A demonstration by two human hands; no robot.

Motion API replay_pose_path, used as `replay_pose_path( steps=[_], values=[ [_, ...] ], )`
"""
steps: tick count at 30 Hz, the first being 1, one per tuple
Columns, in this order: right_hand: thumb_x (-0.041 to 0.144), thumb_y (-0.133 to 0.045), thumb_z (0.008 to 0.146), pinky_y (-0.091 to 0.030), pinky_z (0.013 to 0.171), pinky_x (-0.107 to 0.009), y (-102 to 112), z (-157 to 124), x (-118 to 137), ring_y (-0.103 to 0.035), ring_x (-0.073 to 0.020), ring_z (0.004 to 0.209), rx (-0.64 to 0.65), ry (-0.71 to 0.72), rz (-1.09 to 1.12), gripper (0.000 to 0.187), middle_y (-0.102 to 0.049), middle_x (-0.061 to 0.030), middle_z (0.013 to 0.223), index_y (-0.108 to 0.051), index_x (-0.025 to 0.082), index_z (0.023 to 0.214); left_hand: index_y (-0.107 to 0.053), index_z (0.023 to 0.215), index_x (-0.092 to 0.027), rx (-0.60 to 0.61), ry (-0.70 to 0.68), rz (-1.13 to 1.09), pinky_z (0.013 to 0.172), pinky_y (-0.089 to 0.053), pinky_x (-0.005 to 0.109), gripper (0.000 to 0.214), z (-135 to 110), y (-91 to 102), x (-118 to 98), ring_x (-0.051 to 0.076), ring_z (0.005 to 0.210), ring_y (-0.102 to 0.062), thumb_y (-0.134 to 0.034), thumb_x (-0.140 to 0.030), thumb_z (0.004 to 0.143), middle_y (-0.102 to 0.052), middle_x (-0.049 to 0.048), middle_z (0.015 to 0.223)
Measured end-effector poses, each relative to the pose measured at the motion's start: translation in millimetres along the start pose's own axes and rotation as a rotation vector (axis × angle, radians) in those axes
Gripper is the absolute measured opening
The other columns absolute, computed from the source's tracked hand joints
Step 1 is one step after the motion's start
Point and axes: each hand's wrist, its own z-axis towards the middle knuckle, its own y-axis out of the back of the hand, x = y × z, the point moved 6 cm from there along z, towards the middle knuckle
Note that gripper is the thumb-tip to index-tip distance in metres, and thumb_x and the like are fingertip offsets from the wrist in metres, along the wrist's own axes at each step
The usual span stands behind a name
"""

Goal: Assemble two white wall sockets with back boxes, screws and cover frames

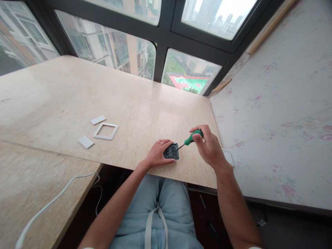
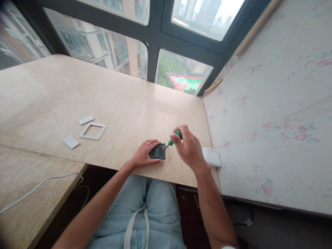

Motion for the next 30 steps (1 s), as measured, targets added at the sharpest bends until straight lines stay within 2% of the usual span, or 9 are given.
replay_pose_path(
  steps=[5, 9, 12, 16, 19, 22, 24, 27, 30],
  values=[
    [0.046, -0.036, 0.101, -0.051, 0.099, -0.043, 3.0, -2.9, 3.8, -0.061, -0.0233, 0.12, 0.127, 0.029, 0.239, 0.035, -0.064, -0.0085, 0.129, -0.058, 0.027, 0.121, -0.049, 0.136, -0.026, 0.003, 0.0, -0.001, 0.109, -0.037, 0.047, 0.078, 0.1, 0.2, -0.8, 0.031, 0.124, -0.049, -0.077, -0.056, 0.07, -0.054, 0.0097, 0.136],
    [0.041, -0.043, 0.1, -0.056, 0.094, -0.044, 1.4, -5.5, 9.5, -0.061, -0.0251, 0.121, 0.18, 0.059, 0.39, 0.033, -0.056, -0.0077, 0.142, -0.06, 0.029, 0.126, -0.05, 0.136, -0.025, 0.0, -0.004, 0.0, 0.109, -0.037, 0.047, 0.078, 0.5, 0.5, -1.1, 0.03, 0.124, -0.049, -0.077, -0.056, 0.07, -0.054, 0.0098, 0.136],
    [0.038, -0.051, 0.098, -0.06, 0.085, -0.04, 1.1, -4.8, 8.6, -0.071, -0.0221, 0.101, 0.094, 0.065, 0.37, 0.029, -0.066, -0.0072, 0.128, -0.063, 0.029, 0.123, -0.05, 0.134, -0.022, -0.001, -0.012, 0.005, 0.108, -0.038, 0.045, 0.078, 0.5, 0.5, -1.1, 0.029, 0.123, -0.049, -0.077, -0.055, 0.07, -0.054, 0.0101, 0.135],
    [0.04, -0.062, 0.092, -0.057, 0.08, -0.036, 7.1, -0.6, 11.4, -0.072, -0.0212, 0.087, -0.115, 0.154, 0.068, 0.022, -0.075, -0.005, 0.1, -0.071, 0.027, 0.108, -0.05, 0.134, -0.022, 0.005, -0.015, 0.007, 0.107, -0.039, 0.045, 0.077, 0.3, 0.1, -1.1, 0.029, 0.123, -0.049, -0.077, -0.055, 0.07, -0.054, 0.0097, 0.135],
    [0.045, -0.063, 0.09, -0.056, 0.074, -0.034, 7.1, 2.7, 15.9, -0.071, -0.0213, 0.08, -0.163, 0.211, -0.093, 0.025, -0.075, -0.0058, 0.09, -0.072, 0.025, 0.101, -0.05, 0.134, -0.023, 0.001, -0.012, 0.005, 0.108, -0.038, 0.045, 0.077, 0.3, 0.6, -1.4, 0.029, 0.123, -0.049, -0.077, -0.054, 0.07, -0.054, 0.01, 0.135],
    [0.047, -0.059, 0.092, -0.056, 0.078, -0.036, 0.3, 3.7, 16.6, -0.07, -0.0219, 0.083, -0.086, 0.207, -0.092, 0.032, -0.074, -0.0073, 0.093, -0.068, 0.024, 0.113, -0.05, 0.134, -0.023, 0.009, -0.004, 0.004, 0.108, -0.037, 0.046, 0.076, 0.7, 0.8, -1.7, 0.029, 0.124, -0.049, -0.077, -0.054, 0.07, -0.054, 0.0094, 0.136],
    [0.046, -0.055, 0.095, -0.055, 0.087, -0.04, -4.1, 1.8, 14.4, -0.069, -0.0229, 0.094, -0.03, 0.172, -0.007, 0.041, -0.072, -0.0098, 0.109, -0.057, 0.025, 0.13, -0.05, 0.134, -0.024, 0.016, 0.002, 0.004, 0.109, -0.037, 0.047, 0.076, 1.0, 0.9, -1.9, 0.03, 0.124, -0.049, -0.077, -0.054, 0.07, -0.054, 0.0094, 0.136],
    [0.041, -0.048, 0.099, -0.054, 0.096, -0.045, -8.3, -3.3, 9.2, -0.062, -0.0241, 0.116, 0.05, 0.109, 0.199, 0.05, -0.055, -0.0115, 0.14, -0.038, 0.029, 0.146, -0.05, 0.135, -0.024, 0.014, 0.003, -0.001, 0.109, -0.037, 0.046, 0.076, 1.2, 1.3, -2.3, 0.03, 0.124, -0.049, -0.077, -0.053, 0.07, -0.054, 0.0099, 0.136],
    [0.035, -0.046, 0.099, -0.055, 0.097, -0.044, -11.8, -7.8, 6.4, -0.053, -0.0248, 0.129, 0.169, 0.073, 0.381, 0.051, -0.043, -0.0085, 0.152, -0.033, 0.034, 0.148, -0.05, 0.135, -0.026, 0.01, 0.005, -0.005, 0.109, -0.036, 0.047, 0.076, 1.0, 1.0, -1.9, 0.031, 0.125, -0.049, -0.077, -0.053, 0.069, -0.053, 0.0094, 0.137]
  ],
)
